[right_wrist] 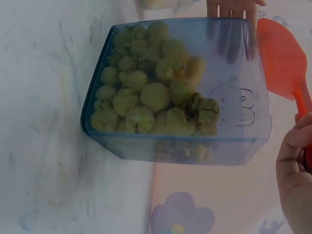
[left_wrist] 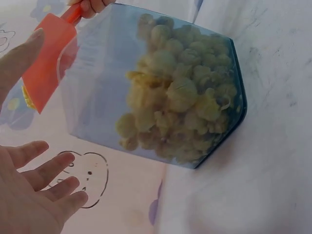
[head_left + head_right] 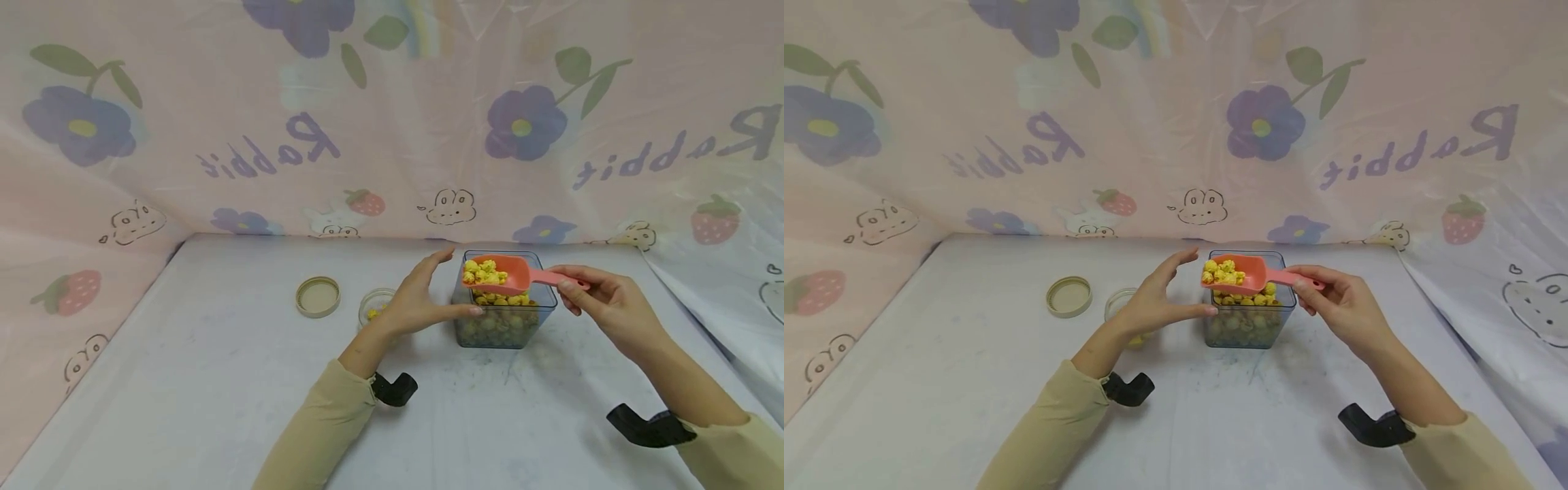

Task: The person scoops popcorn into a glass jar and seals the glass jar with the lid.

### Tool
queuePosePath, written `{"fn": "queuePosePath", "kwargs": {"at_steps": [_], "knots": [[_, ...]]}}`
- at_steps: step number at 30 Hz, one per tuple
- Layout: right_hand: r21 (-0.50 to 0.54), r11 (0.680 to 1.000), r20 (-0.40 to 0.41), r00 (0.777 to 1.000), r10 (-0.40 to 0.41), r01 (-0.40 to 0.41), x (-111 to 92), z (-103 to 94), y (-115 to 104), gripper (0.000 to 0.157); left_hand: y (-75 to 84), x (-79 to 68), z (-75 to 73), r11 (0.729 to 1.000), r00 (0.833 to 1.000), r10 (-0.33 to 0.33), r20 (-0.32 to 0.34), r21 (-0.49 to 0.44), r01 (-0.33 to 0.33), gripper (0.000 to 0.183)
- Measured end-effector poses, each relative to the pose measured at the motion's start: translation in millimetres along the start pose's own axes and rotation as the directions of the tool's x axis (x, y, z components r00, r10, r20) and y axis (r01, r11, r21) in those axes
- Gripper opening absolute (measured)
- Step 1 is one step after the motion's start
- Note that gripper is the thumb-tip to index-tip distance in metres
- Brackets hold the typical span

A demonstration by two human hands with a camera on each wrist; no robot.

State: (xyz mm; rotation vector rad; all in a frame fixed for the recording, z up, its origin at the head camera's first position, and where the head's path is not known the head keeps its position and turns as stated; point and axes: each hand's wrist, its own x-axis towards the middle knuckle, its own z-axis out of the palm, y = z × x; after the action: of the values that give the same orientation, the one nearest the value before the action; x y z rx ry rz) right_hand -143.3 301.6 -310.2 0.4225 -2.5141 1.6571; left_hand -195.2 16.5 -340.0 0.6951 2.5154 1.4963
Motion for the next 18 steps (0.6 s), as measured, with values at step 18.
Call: {"fn": "queuePosePath", "kwargs": {"at_steps": [18], "knots": [[0.051, 0.998, 0.047, 0.998, -0.050, 0.047, -2, 18.4, -13, 0.028, -7.1, -23.9, -27.1, 0.999, 0.998, 0.002, -0.056, 0.038, 0.000, 0.093]]}}
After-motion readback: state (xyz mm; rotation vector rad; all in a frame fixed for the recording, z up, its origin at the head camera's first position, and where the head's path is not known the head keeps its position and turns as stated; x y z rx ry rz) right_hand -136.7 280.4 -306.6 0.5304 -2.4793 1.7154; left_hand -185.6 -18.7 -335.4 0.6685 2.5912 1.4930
